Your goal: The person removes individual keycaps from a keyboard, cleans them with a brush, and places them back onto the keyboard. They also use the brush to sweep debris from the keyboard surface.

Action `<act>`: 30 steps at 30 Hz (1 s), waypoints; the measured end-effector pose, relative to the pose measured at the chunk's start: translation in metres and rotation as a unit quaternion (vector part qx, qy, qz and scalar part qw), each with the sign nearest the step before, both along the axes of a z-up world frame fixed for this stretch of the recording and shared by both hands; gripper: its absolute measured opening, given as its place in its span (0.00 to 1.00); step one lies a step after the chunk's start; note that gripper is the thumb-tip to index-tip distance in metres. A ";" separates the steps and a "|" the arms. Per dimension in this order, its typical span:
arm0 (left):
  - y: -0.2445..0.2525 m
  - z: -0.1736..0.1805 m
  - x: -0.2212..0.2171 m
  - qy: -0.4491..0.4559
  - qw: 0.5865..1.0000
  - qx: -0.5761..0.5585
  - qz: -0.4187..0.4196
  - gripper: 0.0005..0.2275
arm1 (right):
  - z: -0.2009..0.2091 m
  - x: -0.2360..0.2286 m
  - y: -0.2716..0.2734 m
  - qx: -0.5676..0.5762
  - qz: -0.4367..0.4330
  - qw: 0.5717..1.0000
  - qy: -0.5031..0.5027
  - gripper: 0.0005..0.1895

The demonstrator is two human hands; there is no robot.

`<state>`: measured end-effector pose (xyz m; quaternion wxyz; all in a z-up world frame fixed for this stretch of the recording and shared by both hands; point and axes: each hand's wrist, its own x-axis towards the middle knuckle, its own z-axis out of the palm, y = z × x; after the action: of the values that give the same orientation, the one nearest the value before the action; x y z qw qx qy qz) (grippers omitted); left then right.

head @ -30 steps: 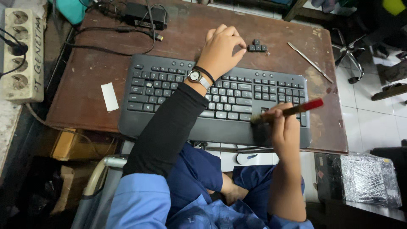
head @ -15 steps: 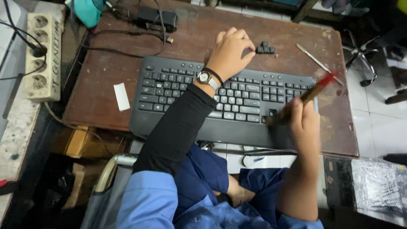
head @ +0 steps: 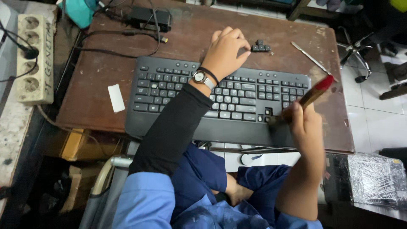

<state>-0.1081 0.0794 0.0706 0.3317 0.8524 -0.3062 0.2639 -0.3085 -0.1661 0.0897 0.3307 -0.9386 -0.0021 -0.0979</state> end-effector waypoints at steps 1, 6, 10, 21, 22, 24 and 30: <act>-0.001 0.001 0.001 -0.004 1.000 -0.002 -0.001 0.02 | 0.009 -0.010 -0.002 -0.002 -0.001 1.000 -0.004 0.18; 0.001 0.002 0.000 -0.005 1.000 0.006 -0.001 0.01 | -0.012 0.026 0.008 -0.280 -0.266 0.910 0.148 0.19; 0.001 0.007 -0.002 0.018 1.000 0.016 0.003 0.02 | -0.004 0.007 0.018 -0.019 -0.067 0.998 -0.001 0.22; 0.002 0.009 -0.004 0.040 0.999 0.017 0.000 0.02 | 0.001 0.027 0.041 0.062 0.030 0.996 -0.062 0.21; 0.002 0.008 -0.008 0.039 0.999 0.018 -0.001 0.02 | 0.003 0.016 0.034 0.063 0.029 0.996 -0.064 0.21; 0.002 0.011 -0.007 0.052 0.998 0.037 -0.001 0.03 | 0.010 0.004 0.019 0.023 0.008 0.996 -0.085 0.23; 0.001 0.011 -0.006 0.043 0.998 0.047 0.002 0.04 | 0.017 -0.009 0.011 -0.005 -0.089 0.996 -0.028 0.16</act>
<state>-0.1142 0.0809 0.0813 0.3038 0.8783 -0.3015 0.2131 -0.3172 -0.1550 0.1070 0.3154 -0.9338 0.0717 -0.1528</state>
